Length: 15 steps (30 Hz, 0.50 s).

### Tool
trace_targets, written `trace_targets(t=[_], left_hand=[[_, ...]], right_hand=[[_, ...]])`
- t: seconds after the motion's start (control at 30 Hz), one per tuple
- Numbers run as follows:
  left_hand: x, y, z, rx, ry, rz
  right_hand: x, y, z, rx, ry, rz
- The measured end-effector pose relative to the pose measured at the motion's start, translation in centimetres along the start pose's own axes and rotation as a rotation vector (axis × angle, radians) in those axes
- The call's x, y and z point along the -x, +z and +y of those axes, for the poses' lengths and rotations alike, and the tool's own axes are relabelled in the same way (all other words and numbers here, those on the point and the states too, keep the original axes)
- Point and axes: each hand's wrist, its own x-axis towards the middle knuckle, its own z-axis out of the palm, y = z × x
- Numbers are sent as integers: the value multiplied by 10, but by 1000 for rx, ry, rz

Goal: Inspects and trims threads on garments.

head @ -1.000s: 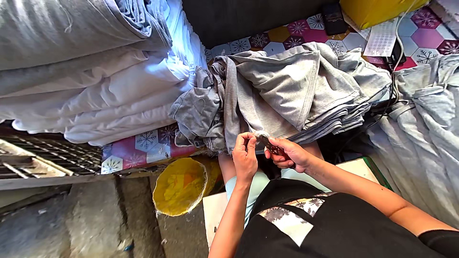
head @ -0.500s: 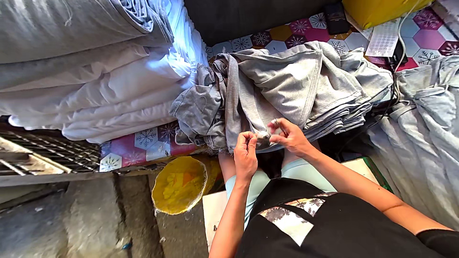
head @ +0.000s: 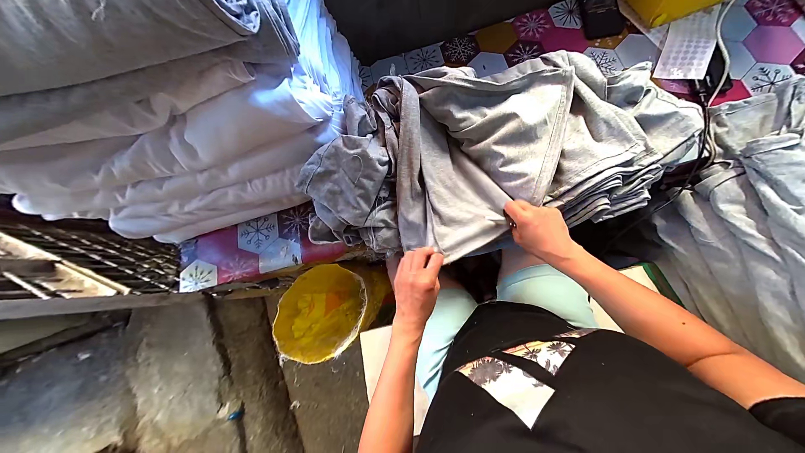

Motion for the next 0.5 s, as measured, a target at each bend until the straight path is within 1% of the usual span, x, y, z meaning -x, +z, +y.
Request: trace_targets(t=[0.03,0.07,0.1,0.13,0.2,0.27,0.3,0.37,0.43,0.5], left_hand=[[7,0,1,6,-84,-219],[13,0,1,30,-187,-369],[20,0,1,66,-271,-377],[26,1,2,105,-344,-291],[29,3,9,220,-531,-66],[18,6,17,550,-813,-35],[13,11,18,740,-926,-32],[7,24,16,1003,-1062,-2],[5,31,18,1083,-1086,27],[7,32,20,1099,-1081,56]], right_hand=[[5,-4,0,-22,109,-264],[8,-8,-1,-67,185,-424],[13,-11,-1,-140,221,-462],[19,-12,0,-235,225,-411],[27,-9,-3,-485,211,-234],[30,2,-14,-716,184,-106],[28,10,-20,-768,128,-58],[20,30,-35,-711,-40,30],[9,48,-52,-544,-167,80],[3,70,-59,-422,-274,125]])
